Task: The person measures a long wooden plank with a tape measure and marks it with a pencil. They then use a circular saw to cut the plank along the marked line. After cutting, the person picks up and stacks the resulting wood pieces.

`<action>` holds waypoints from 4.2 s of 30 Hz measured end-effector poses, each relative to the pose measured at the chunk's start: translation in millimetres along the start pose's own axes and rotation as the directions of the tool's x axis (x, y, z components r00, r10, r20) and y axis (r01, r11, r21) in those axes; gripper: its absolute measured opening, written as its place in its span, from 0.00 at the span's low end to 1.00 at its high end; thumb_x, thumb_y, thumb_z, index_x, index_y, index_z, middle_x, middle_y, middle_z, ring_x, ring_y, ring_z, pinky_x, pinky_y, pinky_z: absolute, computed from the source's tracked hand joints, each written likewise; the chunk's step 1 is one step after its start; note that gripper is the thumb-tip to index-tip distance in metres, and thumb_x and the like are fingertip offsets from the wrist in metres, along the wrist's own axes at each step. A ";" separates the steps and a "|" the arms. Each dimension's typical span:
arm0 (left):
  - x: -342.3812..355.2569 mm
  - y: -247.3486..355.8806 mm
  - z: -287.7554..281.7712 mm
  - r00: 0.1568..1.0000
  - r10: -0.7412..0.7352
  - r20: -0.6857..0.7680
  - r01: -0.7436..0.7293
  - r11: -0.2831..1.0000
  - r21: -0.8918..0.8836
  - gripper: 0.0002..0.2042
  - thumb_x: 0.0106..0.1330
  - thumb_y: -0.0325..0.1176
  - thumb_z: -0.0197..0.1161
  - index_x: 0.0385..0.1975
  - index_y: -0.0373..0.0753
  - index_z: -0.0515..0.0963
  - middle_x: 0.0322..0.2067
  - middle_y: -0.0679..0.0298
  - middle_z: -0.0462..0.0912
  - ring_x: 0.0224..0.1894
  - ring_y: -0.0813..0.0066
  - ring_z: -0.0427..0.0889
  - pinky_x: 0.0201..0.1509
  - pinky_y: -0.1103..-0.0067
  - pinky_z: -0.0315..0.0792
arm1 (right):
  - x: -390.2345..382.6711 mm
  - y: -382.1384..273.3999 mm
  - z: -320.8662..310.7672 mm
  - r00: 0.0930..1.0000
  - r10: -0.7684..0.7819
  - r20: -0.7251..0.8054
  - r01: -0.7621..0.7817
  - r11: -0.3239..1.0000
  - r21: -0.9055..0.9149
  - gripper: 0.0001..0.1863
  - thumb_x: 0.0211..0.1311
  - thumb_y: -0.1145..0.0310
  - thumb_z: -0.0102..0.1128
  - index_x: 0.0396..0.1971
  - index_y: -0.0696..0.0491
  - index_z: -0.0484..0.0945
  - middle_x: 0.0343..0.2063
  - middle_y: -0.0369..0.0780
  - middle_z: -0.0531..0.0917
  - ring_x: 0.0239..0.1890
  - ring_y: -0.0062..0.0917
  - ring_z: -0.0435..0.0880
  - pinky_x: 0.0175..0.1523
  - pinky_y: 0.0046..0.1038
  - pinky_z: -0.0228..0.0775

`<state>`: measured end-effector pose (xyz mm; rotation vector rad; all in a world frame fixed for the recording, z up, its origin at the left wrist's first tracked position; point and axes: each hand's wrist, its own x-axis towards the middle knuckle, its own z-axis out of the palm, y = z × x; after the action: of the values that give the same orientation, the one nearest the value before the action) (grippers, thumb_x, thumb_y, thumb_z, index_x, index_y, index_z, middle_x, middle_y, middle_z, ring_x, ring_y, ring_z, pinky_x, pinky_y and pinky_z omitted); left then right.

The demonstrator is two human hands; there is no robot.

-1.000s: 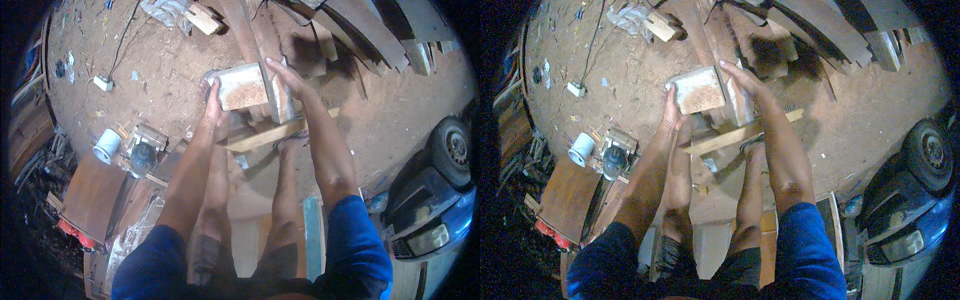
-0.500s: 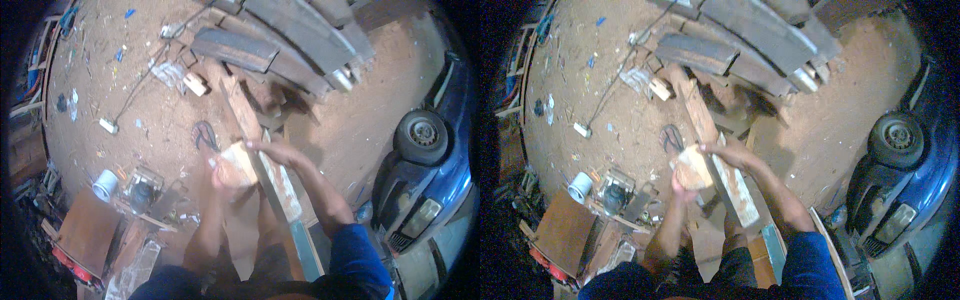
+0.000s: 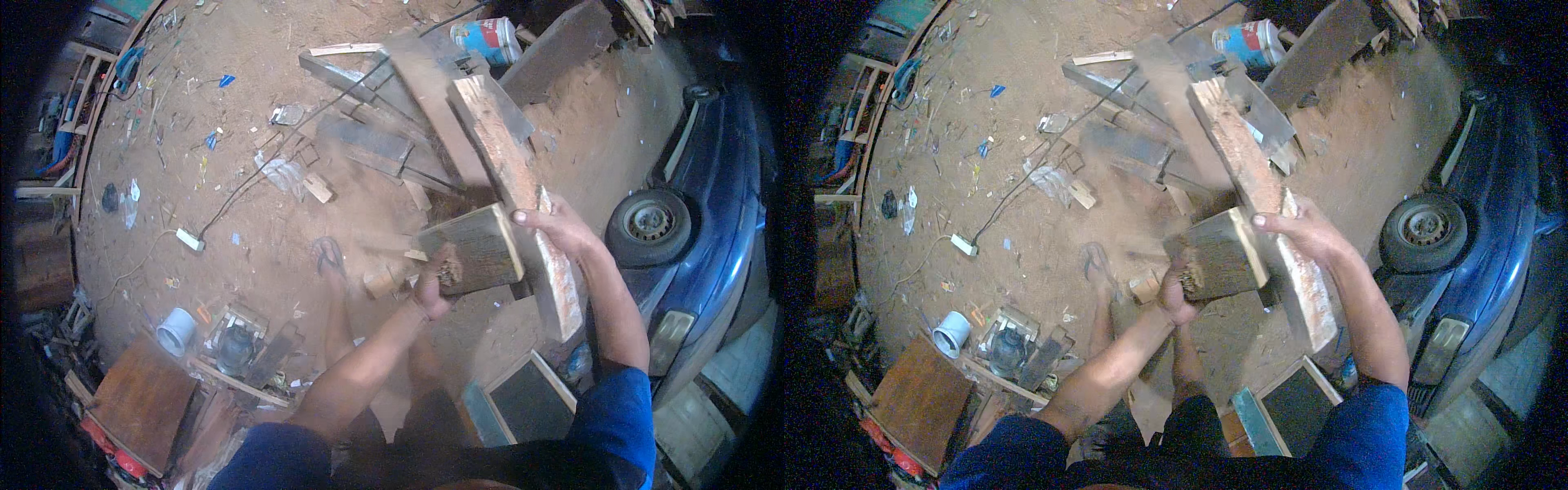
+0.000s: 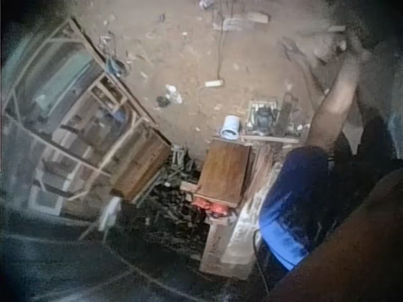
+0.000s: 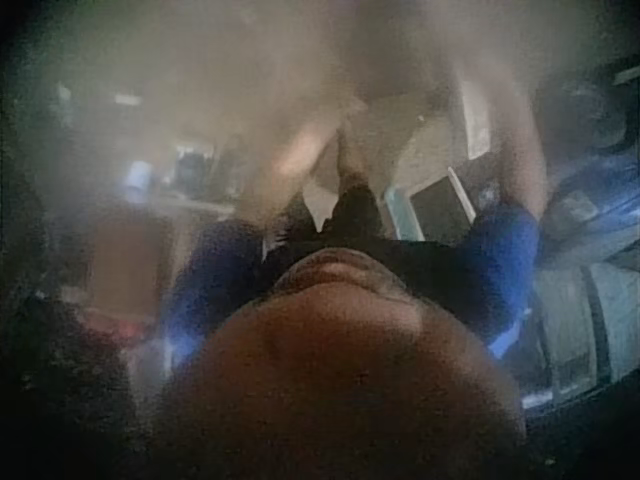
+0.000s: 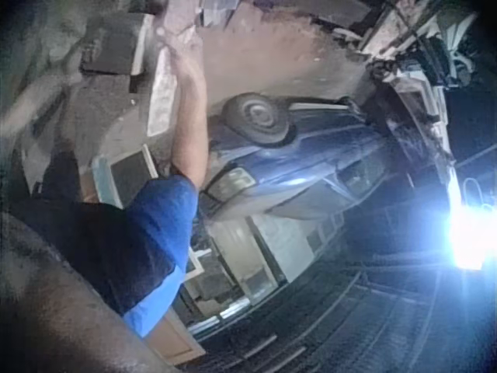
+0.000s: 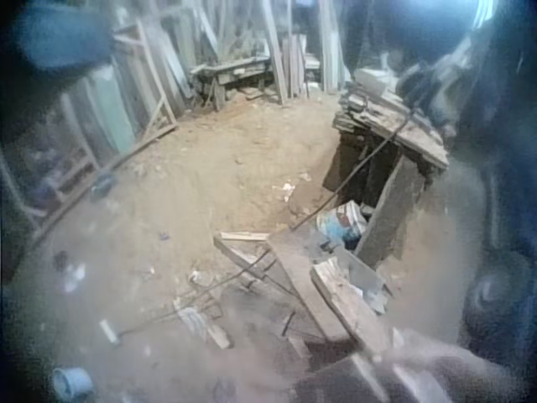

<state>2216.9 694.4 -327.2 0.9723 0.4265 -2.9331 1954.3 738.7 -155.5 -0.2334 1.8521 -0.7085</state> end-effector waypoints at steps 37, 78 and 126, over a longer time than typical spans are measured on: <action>140.9 59.3 231.5 0.984 0.164 0.067 -0.169 0.750 0.639 0.29 0.65 0.50 0.66 0.62 0.40 0.73 0.56 0.57 0.80 0.61 0.61 0.75 0.63 0.52 0.66 | 130.1 -32.7 -172.3 0.813 -0.421 -0.402 0.152 0.820 -0.552 0.35 0.59 0.47 0.68 0.55 0.61 0.78 0.46 0.45 0.85 0.48 0.29 0.83 0.56 0.31 0.72; -360.1 18.8 -218.9 0.393 0.709 -0.585 0.481 0.384 0.788 0.21 0.70 0.51 0.58 0.36 0.35 0.82 0.35 0.54 0.85 0.40 0.61 0.82 0.45 0.67 0.73 | 37.9 171.3 231.9 0.903 -0.429 -0.038 0.412 0.887 -0.210 0.31 0.65 0.64 0.66 0.65 0.57 0.66 0.61 0.50 0.74 0.63 0.38 0.74 0.60 0.32 0.71; -794.1 -354.9 -667.3 -0.037 0.609 -0.792 -0.071 0.789 0.610 0.23 0.68 0.52 0.55 0.48 0.39 0.81 0.50 0.47 0.83 0.56 0.50 0.80 0.60 0.61 0.72 | -245.1 318.9 616.0 0.676 -0.303 0.672 0.729 0.140 -0.670 0.36 0.55 0.46 0.72 0.49 0.65 0.79 0.36 0.49 0.86 0.41 0.36 0.86 0.50 0.34 0.76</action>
<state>3207.9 1161.1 -283.2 2.6024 -0.5030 -1.3039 2661.5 890.5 -290.0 -1.7928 1.5145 0.1030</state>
